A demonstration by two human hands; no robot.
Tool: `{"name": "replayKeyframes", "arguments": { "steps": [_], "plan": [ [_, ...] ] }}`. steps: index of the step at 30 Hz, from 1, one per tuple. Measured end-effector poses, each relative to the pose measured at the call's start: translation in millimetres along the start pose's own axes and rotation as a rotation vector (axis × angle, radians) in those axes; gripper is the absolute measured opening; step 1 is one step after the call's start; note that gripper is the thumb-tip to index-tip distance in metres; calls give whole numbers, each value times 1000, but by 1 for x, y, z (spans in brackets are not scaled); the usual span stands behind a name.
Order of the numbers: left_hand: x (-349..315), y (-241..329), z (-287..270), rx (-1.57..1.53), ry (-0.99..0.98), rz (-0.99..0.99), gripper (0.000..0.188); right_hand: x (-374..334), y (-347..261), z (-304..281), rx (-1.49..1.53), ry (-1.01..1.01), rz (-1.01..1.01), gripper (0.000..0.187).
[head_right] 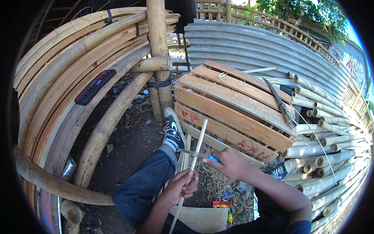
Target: Carving and thinning a strip of bamboo using a utility knife.
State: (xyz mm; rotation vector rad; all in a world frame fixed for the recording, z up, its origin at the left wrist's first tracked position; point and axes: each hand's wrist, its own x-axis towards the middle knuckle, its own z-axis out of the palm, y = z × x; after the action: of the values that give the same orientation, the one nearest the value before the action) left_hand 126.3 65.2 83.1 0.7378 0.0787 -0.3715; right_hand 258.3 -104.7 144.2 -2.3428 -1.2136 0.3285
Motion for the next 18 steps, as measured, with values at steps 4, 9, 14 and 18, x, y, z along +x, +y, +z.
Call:
{"name": "replayKeyframes", "arguments": {
  "steps": [4, 9, 14, 18],
  "plan": [
    [1, -2, 1, 71, 72, 23, 27, 1, 0, 16, -117, -13, -76, 48],
    [-1, -3, 6, 139, 143, 41, 25, 4, 3, 26, -261, 8, -176, 50],
    [0, -5, 4, 79, 99, 17, 28, 18, 31, 2, -143, 309, 76, 53],
    [4, -9, 6, 29, 53, -42, 30, 7, 37, -4, 115, 162, 134, 56]
  ]
}}
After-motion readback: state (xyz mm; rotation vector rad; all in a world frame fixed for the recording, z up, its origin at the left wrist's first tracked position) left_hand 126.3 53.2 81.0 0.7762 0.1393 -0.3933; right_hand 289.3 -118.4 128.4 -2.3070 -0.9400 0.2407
